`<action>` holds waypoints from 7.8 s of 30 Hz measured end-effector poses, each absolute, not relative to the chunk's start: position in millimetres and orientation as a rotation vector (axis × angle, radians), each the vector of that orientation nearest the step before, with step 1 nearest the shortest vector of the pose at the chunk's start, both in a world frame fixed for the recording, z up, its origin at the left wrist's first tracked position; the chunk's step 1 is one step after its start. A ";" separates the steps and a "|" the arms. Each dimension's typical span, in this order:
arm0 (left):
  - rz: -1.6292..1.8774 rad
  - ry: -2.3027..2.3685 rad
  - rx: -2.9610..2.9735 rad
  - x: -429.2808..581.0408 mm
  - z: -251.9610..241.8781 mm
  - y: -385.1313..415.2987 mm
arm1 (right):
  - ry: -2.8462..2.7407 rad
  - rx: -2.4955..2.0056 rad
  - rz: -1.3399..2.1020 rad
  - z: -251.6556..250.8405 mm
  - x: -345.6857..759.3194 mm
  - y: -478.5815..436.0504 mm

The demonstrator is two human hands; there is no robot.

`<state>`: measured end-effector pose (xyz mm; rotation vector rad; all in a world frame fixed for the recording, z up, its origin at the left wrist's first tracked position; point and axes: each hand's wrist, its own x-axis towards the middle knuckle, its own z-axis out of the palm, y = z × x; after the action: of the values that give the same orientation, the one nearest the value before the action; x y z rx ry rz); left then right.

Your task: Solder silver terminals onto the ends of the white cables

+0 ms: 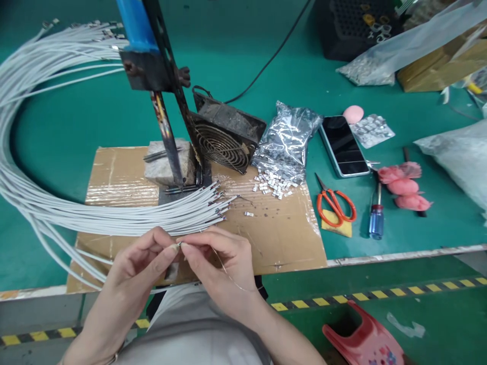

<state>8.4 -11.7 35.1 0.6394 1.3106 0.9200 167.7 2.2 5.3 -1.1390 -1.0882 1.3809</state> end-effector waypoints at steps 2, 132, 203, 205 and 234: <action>0.920 1.316 0.648 9.5 35.8 -11.2 | -1.050 -1.125 1.414 3.9 167.5 1.0; 0.859 1.497 0.693 18.5 50.2 2.1 | -1.828 -0.781 1.059 3.9 209.1 34.2; 1.033 1.643 0.861 19.1 41.7 21.9 | -1.513 -1.409 1.095 9.2 199.7 7.9; 1.018 1.630 0.897 16.2 40.2 25.5 | -1.429 -1.394 1.249 9.9 201.1 10.4; 1.039 1.593 1.021 12.0 36.5 49.4 | -1.290 -1.296 1.169 12.9 177.5 30.1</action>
<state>12.0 49.4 36.5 1.0212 1.5930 1.0386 177.5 30.1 12.9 -1.2955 -1.2901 1.1689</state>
